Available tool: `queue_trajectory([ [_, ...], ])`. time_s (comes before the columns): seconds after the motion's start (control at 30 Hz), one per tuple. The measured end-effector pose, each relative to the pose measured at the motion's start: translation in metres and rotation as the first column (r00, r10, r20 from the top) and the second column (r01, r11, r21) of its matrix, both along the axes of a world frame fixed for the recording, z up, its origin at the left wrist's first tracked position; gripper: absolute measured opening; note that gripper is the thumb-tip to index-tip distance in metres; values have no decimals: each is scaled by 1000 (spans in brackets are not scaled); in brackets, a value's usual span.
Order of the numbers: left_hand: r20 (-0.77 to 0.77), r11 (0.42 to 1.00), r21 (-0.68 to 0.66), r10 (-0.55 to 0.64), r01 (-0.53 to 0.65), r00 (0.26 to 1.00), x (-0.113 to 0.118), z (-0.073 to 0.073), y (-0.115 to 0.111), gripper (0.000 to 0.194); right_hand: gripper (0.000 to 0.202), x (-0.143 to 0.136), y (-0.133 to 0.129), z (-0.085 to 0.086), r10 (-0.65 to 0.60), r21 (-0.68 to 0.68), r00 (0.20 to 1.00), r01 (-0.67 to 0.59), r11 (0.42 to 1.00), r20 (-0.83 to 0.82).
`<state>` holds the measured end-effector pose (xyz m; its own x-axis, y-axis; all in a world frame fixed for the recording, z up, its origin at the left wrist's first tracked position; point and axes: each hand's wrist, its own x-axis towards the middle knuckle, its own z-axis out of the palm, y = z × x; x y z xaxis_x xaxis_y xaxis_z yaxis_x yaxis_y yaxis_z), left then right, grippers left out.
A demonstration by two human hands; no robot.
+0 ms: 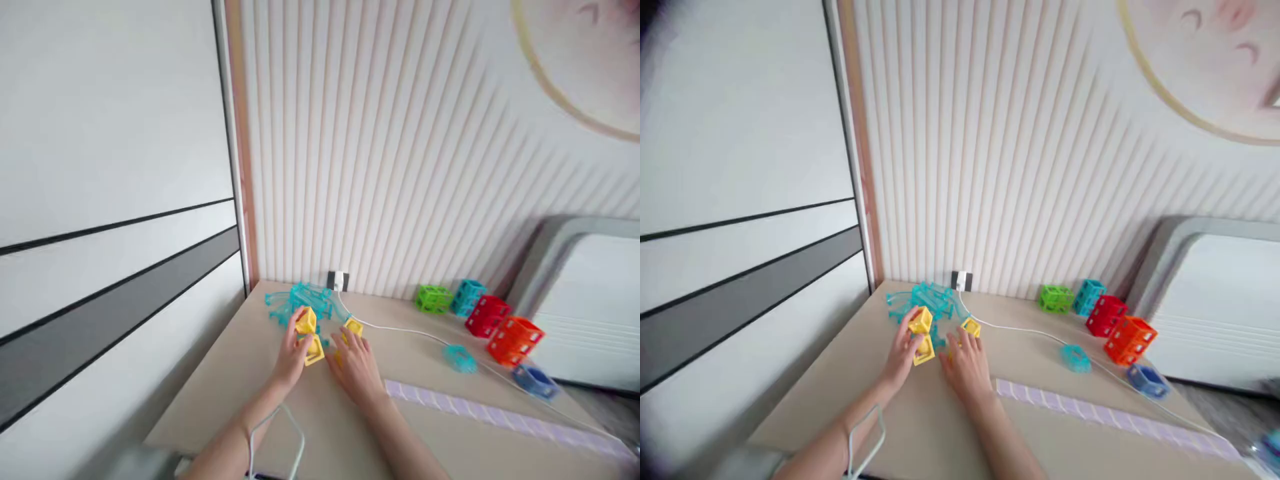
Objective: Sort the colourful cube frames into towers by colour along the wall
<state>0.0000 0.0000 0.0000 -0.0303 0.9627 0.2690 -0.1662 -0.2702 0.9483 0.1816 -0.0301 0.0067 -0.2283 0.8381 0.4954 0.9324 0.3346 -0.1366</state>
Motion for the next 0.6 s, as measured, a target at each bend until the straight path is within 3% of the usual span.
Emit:
queue_trajectory([
  [0.17, 14, 1000, 24, 17, -17, 1000, 0, -2, 5, 68, 49, -10, -8, 12, 321, 101, 946, -317, 943, -31],
  [0.23, 19, 999, 32, 12, -12, 1000, -1, -3, 4, 67, 54, -15, -9, 12, 386, 118, 921, -378, 918, -52],
  [0.4, -21, 998, 59, 3, -2, 1000, -1, -6, -1, 67, 55, -25, -7, 7, 410, 247, 907, -377, 893, -99],
  [0.6, -59, 996, 87, 15, -10, 998, -7, -5, -4, 67, 47, -34, -8, 7, 415, 264, 903, -376, 888, -110],
])
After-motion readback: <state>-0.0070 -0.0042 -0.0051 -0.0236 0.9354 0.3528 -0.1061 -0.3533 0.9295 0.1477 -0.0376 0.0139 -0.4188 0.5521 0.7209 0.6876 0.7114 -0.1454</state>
